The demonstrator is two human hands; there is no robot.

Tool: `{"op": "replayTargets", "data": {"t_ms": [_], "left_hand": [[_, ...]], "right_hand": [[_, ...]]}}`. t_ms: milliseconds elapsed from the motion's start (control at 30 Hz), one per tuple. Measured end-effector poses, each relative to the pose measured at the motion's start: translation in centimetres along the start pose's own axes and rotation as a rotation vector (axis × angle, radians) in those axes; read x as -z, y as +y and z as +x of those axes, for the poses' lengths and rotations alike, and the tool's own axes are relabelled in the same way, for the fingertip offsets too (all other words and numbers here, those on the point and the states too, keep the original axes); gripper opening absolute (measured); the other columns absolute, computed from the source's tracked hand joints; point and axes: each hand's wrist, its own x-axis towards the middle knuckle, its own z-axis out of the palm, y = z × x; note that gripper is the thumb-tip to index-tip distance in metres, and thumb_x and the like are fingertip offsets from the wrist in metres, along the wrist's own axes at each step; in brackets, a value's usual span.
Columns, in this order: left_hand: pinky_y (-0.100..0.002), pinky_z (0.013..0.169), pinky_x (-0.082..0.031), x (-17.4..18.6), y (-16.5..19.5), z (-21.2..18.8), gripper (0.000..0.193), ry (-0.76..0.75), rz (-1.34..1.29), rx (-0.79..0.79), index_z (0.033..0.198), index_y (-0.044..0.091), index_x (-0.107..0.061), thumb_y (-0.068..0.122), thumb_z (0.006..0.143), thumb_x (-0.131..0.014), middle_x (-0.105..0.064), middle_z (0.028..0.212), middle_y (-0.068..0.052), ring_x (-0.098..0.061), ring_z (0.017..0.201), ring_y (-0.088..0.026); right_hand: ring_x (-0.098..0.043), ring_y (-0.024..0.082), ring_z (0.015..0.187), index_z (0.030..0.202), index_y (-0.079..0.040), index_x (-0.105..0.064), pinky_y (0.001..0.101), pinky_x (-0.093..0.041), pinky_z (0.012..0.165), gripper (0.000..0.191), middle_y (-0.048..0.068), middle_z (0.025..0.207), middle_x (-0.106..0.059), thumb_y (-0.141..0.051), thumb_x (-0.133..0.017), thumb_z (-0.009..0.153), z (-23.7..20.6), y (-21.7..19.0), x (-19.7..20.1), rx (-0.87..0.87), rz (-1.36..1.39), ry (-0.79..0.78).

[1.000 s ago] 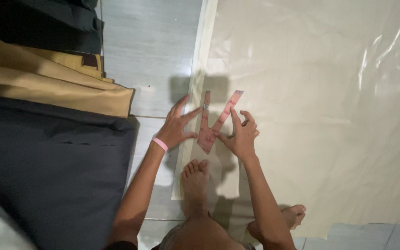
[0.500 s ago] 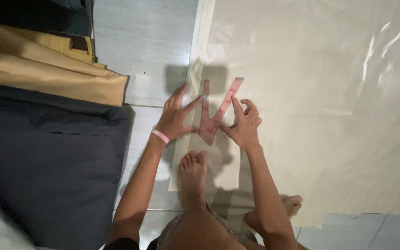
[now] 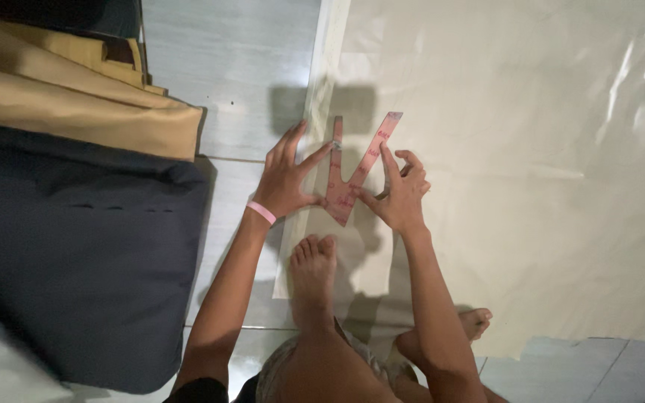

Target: The person sits on the floor and uses a pink pattern piece and a white marking tool to trace outlines onto a large sheet of white fabric. They repeatedly reposition the pattern and trace its edges to create multiple shapes on the material.

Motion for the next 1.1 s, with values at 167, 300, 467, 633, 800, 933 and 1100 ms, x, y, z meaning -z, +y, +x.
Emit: {"op": "replayTargets", "data": {"t_ms": [167,300,467,633,800,933,1100], "left_hand": [[-0.057,0.120,-0.027,-0.7,-0.8,-0.2,0.122,0.039,0.004,-0.030,0.156,0.037,-0.038,0.052,0.050,-0.098,-0.018,0.165,-0.017,-0.020,0.152,-0.041],[-0.058,0.122,-0.026,-1.3,-1.8,-0.3,0.123,0.041,-0.020,-0.027,0.157,0.035,-0.037,0.050,0.051,-0.099,-0.019,0.165,-0.015,-0.021,0.153,-0.040],[-0.055,0.127,-0.028,-1.5,-3.0,-0.4,0.116,0.058,-0.037,-0.057,0.162,0.037,-0.037,0.046,0.064,-0.098,-0.018,0.172,-0.012,-0.022,0.159,-0.038],[-0.058,0.122,-0.027,-1.5,-2.5,-0.2,0.121,0.049,-0.005,-0.043,0.157,0.036,-0.038,0.053,0.054,-0.099,-0.018,0.167,-0.014,-0.021,0.153,-0.039],[-0.057,0.123,-0.026,-1.3,-2.2,0.0,0.125,0.041,-0.008,-0.027,0.157,0.037,-0.038,0.056,0.049,-0.099,-0.018,0.166,-0.012,-0.020,0.153,-0.038],[-0.056,0.124,-0.026,-1.4,-2.5,0.0,0.122,0.051,0.031,-0.047,0.157,0.041,-0.039,0.055,0.052,-0.099,-0.017,0.167,-0.012,-0.019,0.155,-0.037],[-0.057,0.123,-0.025,-1.6,-2.6,0.1,0.125,0.012,0.030,-0.027,0.156,0.040,-0.039,0.059,0.048,-0.098,-0.015,0.167,-0.012,-0.017,0.154,-0.038]], "right_hand": [[-0.039,0.031,0.113,0.159,-0.022,-0.043,0.0493,-0.030,0.095,0.107,0.012,0.144,-0.037,-0.053,-0.093,0.069,0.0,0.3,-0.7,0.028,0.005,0.014],[-0.039,0.031,0.114,0.158,-0.021,-0.044,0.0488,-0.029,0.094,0.108,0.013,0.145,-0.037,-0.052,-0.094,0.068,0.1,0.5,-1.2,0.031,0.007,0.016],[-0.039,0.030,0.113,0.159,-0.021,-0.044,0.0476,-0.028,0.093,0.108,0.012,0.145,-0.037,-0.053,-0.095,0.068,0.1,0.6,-1.6,0.032,0.024,0.013],[-0.038,0.030,0.114,0.158,-0.020,-0.045,0.0471,-0.027,0.093,0.108,0.012,0.145,-0.037,-0.054,-0.096,0.069,0.3,0.7,-1.9,0.058,0.022,0.038],[-0.037,0.030,0.115,0.159,-0.019,-0.044,0.0473,-0.027,0.094,0.109,0.012,0.145,-0.036,-0.054,-0.095,0.069,0.5,0.8,-2.1,0.048,0.019,0.010],[-0.036,0.030,0.115,0.160,-0.019,-0.044,0.0471,-0.027,0.095,0.109,0.012,0.145,-0.035,-0.054,-0.095,0.069,0.5,0.9,-2.2,0.054,0.020,0.011],[-0.037,0.030,0.115,0.160,-0.019,-0.044,0.0472,-0.027,0.095,0.111,0.012,0.144,-0.035,-0.054,-0.096,0.069,0.6,1.1,-2.3,0.057,0.023,0.006]]}}
